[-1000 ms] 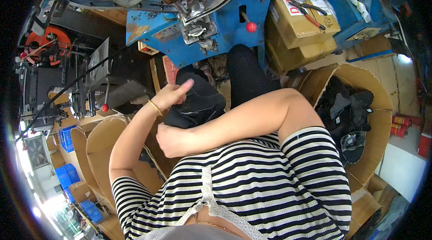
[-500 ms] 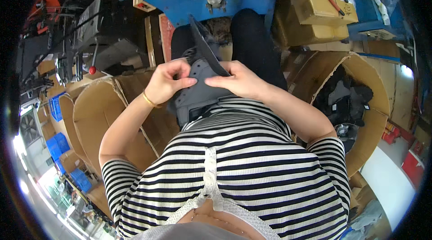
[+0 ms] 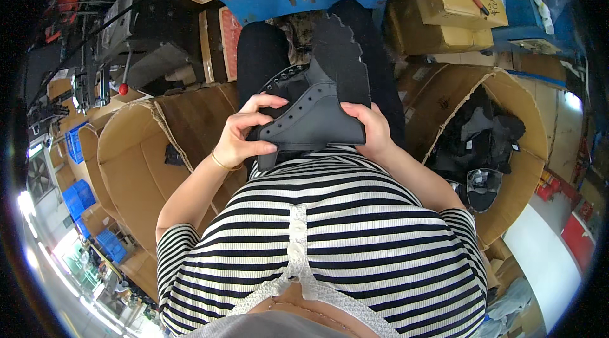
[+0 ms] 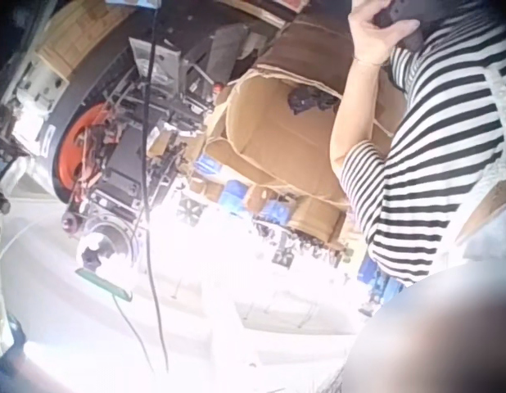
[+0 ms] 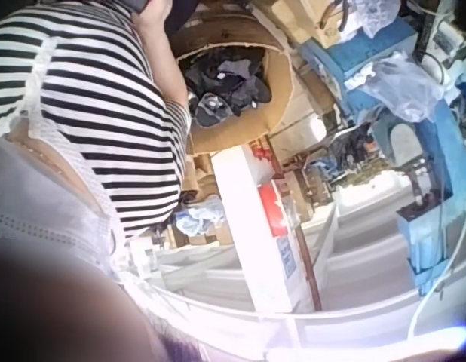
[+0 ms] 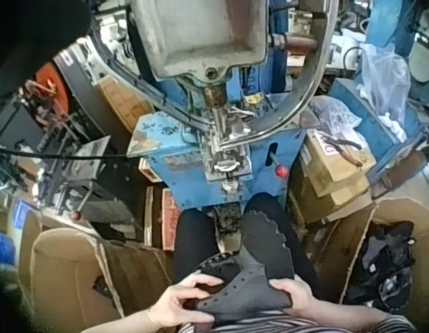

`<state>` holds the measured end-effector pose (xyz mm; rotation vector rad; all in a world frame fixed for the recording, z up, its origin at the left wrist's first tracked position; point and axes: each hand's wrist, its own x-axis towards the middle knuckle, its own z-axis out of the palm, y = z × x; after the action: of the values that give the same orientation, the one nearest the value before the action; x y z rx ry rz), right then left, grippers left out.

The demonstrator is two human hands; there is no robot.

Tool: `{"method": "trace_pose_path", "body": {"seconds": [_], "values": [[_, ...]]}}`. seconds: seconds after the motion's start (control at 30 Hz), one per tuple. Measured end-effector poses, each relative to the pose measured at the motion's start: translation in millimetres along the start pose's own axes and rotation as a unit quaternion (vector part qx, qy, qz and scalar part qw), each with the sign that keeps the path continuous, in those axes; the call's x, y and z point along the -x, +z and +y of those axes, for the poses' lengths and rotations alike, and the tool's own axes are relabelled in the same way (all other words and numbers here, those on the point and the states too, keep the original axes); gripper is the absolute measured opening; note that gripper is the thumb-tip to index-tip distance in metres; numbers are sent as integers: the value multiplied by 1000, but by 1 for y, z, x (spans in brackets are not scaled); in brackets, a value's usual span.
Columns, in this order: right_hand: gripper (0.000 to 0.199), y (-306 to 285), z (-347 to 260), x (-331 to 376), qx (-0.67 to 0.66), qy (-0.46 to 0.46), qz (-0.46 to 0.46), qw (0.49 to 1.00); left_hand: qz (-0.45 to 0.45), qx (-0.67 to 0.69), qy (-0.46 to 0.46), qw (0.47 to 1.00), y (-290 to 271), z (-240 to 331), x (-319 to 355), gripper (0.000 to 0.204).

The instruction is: Inspecting, adjusting, and aligning a leather shoe upper component at an industrial assembly workstation.

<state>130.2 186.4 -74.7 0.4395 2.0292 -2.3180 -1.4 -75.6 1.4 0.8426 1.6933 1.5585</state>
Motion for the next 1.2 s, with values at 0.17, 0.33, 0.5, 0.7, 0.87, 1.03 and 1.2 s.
{"method": "trace_pose_path", "body": {"seconds": [0.17, 0.33, 0.5, 0.7, 0.87, 1.03, 1.2], "values": [[25, 3, -38, -6, -408, 224, 37, 884, 66, -359, 59, 929, 24, 48, -8, 31], [27, 14, -62, -17, -410, 220, 87, 881, 198, -293, 144, 924, 21, 35, -31, 18], [36, -2, -112, -38, -244, 78, -52, 965, 239, -252, 109, 931, 6, 49, -61, 10], [21, -1, -131, -56, -392, 83, 72, 913, 208, 73, -28, 975, -2, 63, -85, 14], [11, -14, -113, -60, -490, 63, 56, 868, 184, -175, 129, 959, -8, 76, -100, 27], [14, -14, -133, -75, -468, 77, 12, 880, 299, -248, 120, 914, -8, 67, -109, 24], [27, -18, -129, -100, -486, 32, -28, 873, 353, -81, 122, 924, -27, 70, -145, 17]]}}
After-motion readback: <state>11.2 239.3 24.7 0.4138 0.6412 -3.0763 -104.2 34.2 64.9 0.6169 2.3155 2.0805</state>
